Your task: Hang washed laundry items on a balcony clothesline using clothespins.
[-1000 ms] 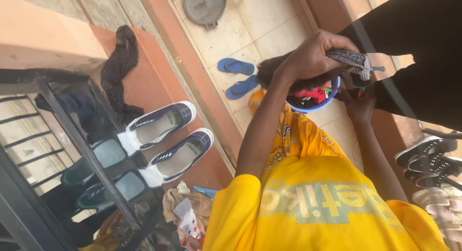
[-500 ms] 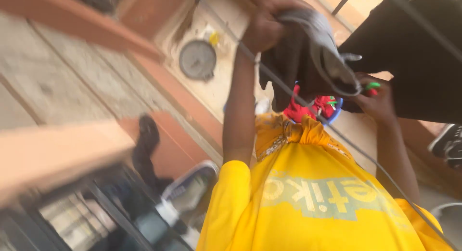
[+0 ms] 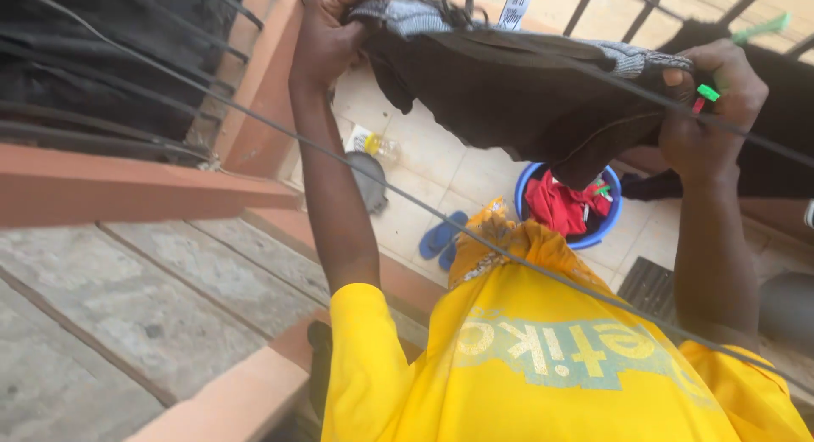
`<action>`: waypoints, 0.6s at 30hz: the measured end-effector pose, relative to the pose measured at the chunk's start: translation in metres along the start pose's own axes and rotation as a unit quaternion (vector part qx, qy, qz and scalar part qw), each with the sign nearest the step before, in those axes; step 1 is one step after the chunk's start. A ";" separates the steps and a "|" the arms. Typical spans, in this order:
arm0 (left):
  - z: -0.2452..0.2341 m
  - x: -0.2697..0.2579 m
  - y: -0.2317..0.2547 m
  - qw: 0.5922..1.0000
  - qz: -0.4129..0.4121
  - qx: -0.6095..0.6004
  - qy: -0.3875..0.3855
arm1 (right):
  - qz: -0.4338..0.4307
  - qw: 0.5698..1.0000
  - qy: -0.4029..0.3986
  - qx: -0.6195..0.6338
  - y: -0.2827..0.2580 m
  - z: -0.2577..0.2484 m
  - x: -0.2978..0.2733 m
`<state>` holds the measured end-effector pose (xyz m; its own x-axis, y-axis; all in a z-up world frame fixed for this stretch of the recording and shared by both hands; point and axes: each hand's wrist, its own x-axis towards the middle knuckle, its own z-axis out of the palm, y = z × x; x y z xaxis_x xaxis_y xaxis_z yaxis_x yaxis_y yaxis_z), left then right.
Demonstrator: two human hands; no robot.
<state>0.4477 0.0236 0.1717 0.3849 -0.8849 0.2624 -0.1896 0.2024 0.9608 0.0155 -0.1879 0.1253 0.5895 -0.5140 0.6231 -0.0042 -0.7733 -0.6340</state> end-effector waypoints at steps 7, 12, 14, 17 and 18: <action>-0.037 0.038 -0.032 0.994 0.062 0.074 0.045 | -0.037 0.993 0.066 -0.085 -0.014 0.029 0.041; -0.025 0.053 -0.059 0.979 0.106 0.129 0.116 | -0.038 0.972 0.054 -0.224 -0.018 0.026 0.069; -0.011 0.058 -0.060 0.970 0.131 0.160 0.129 | -0.043 0.964 0.066 -0.254 -0.020 0.028 0.082; 0.023 0.065 -0.052 0.956 0.162 0.207 0.127 | -0.070 0.928 0.080 -0.356 -0.041 0.035 0.101; 0.036 0.069 -0.048 0.951 0.174 0.222 0.125 | -0.061 0.928 0.081 -0.360 -0.034 0.035 0.100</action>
<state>0.4511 -0.0626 0.1405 0.4215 -0.6585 0.6234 -0.6865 0.2175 0.6939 0.1025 -0.1996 0.1932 0.4926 -0.4101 0.7676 -0.5174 -0.8472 -0.1207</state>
